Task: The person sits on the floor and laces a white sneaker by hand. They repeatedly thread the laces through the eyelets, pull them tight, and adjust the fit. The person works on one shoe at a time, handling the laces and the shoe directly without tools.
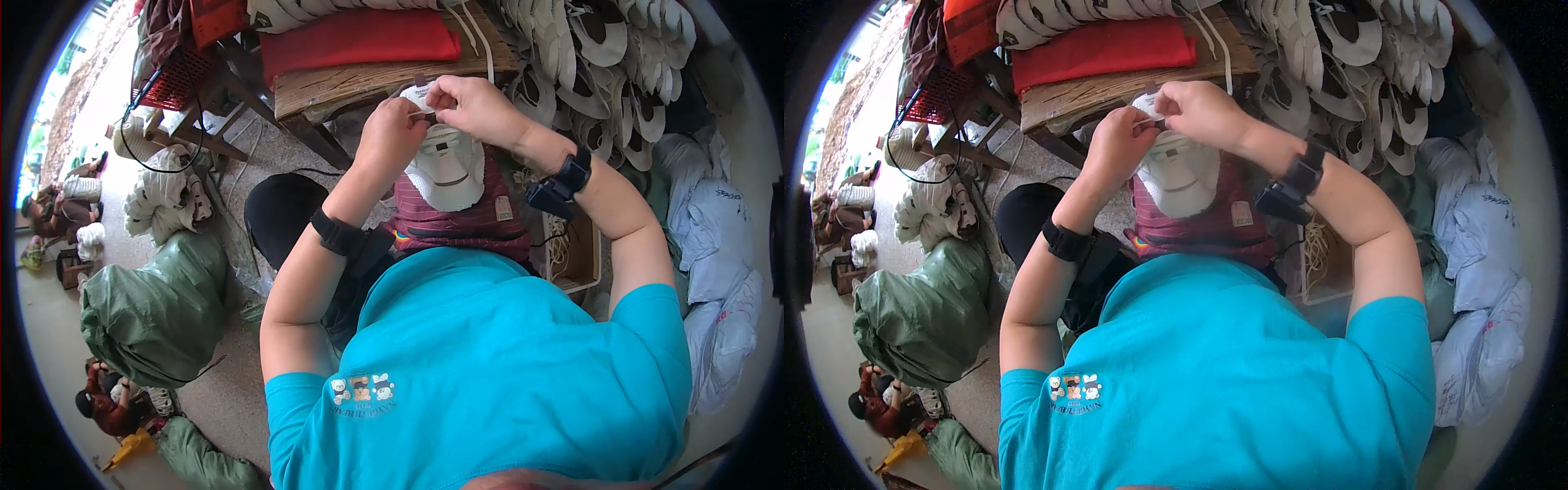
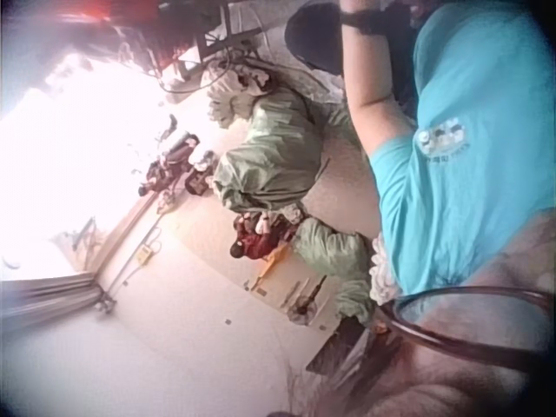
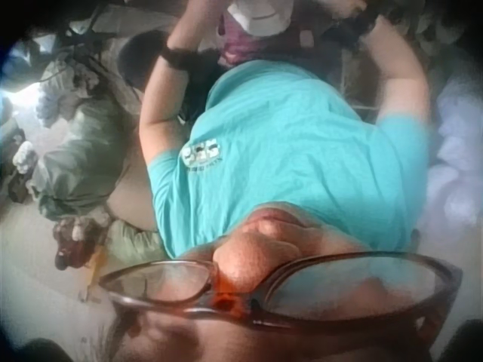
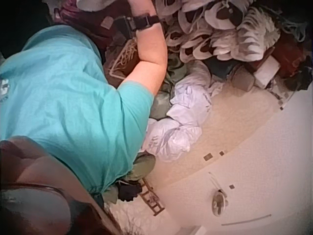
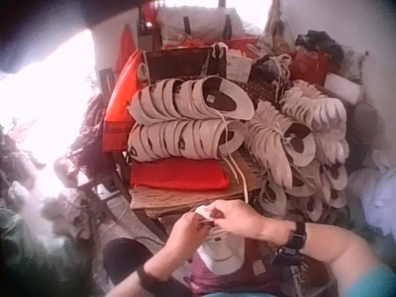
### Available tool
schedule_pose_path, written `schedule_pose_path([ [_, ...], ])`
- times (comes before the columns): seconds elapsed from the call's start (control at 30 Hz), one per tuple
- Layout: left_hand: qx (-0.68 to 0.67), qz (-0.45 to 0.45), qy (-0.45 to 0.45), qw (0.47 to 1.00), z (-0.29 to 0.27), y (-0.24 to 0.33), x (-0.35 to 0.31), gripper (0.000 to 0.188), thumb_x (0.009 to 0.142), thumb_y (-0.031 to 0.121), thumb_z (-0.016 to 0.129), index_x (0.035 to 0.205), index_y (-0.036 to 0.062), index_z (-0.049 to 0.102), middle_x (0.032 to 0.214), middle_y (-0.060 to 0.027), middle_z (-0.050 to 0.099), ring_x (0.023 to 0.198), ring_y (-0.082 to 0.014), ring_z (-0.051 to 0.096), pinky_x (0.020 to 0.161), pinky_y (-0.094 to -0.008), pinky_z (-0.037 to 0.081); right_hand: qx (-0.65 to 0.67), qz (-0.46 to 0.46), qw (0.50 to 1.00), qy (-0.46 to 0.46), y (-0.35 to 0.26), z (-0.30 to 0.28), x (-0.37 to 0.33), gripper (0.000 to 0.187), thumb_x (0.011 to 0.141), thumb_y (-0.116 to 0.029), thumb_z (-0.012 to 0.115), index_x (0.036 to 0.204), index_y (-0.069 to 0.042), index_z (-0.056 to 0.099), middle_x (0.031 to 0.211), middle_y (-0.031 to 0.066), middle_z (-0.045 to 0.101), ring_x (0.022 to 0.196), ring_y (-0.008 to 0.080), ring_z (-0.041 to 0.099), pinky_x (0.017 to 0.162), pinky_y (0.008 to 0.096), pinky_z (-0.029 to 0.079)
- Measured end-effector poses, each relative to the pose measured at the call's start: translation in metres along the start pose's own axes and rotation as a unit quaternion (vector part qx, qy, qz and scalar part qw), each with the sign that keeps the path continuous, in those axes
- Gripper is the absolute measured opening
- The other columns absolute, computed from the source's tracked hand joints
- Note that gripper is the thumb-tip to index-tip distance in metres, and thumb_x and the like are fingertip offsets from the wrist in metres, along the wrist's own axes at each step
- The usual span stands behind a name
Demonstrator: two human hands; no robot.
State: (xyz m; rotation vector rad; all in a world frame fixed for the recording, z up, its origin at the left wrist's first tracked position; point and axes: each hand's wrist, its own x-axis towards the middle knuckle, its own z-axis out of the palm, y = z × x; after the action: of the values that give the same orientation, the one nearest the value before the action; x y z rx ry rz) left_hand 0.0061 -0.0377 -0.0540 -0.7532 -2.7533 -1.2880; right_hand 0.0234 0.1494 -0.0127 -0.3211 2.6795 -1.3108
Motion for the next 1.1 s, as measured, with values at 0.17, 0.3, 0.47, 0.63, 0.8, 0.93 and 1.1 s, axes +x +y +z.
schedule_pose_path([
  [0.17,-0.04,-0.004,0.036,0.999,-0.017,-0.003,-0.004,0.015,0.079,0.011,0.071,0.087,-0.0007,0.066,0.073,-0.0067,0.061,0.065,-0.0154,0.059,0.062,-0.0286,0.048,-0.009,-0.013,0.999,-0.036,-0.009,-0.014,0.0,0.017,0.086,-0.008,0.064,0.102,-0.002,0.064,0.089,0.0071,0.064,0.079,0.0201,0.064,0.073,0.0316,0.052],
  [0.3,-0.305,-0.103,0.015,0.947,-0.028,-0.014,-0.012,0.007,0.09,0.007,0.065,0.092,0.0011,0.063,0.075,0.0051,0.055,0.065,-0.0006,0.044,0.056,-0.0173,0.037,-0.138,-0.168,0.976,0.011,-0.002,-0.001,0.002,0.011,0.087,-0.01,0.064,0.094,-0.002,0.066,0.094,0.0069,0.062,0.083,0.02,0.063,0.074,0.033,0.05],
  [0.47,-0.559,-0.185,0.04,0.807,-0.036,-0.003,-0.022,0.018,0.098,0.015,0.051,0.104,0.0006,0.06,0.084,0.0026,0.053,0.066,-0.0046,0.041,0.059,-0.0171,0.037,-0.084,-0.237,0.968,0.021,-0.018,0.007,0.014,0.006,0.088,-0.006,0.063,0.093,-0.002,0.066,0.09,0.0037,0.059,0.082,0.015,0.061,0.072,0.0301,0.049],
  [0.63,-0.54,-0.101,0.01,0.836,-0.029,-0.014,-0.031,0.023,0.1,0.013,0.045,0.11,-0.0008,0.062,0.084,0.0018,0.051,0.07,-0.0053,0.042,0.063,-0.0196,0.038,0.126,-0.311,0.941,0.036,-0.09,-0.005,0.025,0.006,0.093,-0.004,0.061,0.097,-0.002,0.066,0.09,-0.0017,0.059,0.082,0.0057,0.058,0.071,0.0221,0.049],
  [0.8,-0.196,0.024,0.067,0.978,-0.023,0.002,-0.035,0.026,0.095,0.002,0.052,0.116,0.0053,0.068,0.095,-0.0029,0.051,0.079,-0.0117,0.048,0.076,-0.0237,0.043,0.177,-0.187,0.966,0.02,-0.075,-0.008,0.031,0.014,0.094,-0.01,0.065,0.106,-0.003,0.064,0.092,-0.0008,0.063,0.081,0.0054,0.061,0.072,0.0215,0.051],
  [0.93,-0.234,-0.053,0.062,0.969,-0.017,0.011,-0.034,0.019,0.092,0.004,0.063,0.11,0.0053,0.07,0.087,0.0026,0.055,0.082,-0.0079,0.052,0.077,-0.0239,0.045,0.231,-0.171,0.956,0.055,-0.073,-0.013,0.027,0.012,0.093,-0.007,0.064,0.102,0.0,0.066,0.09,0.0031,0.065,0.076,0.0088,0.064,0.069,0.0234,0.054],
  [1.1,-0.092,0.009,0.084,0.992,-0.014,0.013,-0.021,0.008,0.081,0.01,0.072,0.089,0.0101,0.071,0.085,-0.0012,0.061,0.084,-0.0187,0.057,0.077,-0.0331,0.045,0.239,-0.199,0.947,0.074,-0.064,-0.014,0.034,0.011,0.092,-0.006,0.063,0.099,0.002,0.067,0.09,0.0054,0.065,0.074,0.0109,0.066,0.068,0.0243,0.056],
])
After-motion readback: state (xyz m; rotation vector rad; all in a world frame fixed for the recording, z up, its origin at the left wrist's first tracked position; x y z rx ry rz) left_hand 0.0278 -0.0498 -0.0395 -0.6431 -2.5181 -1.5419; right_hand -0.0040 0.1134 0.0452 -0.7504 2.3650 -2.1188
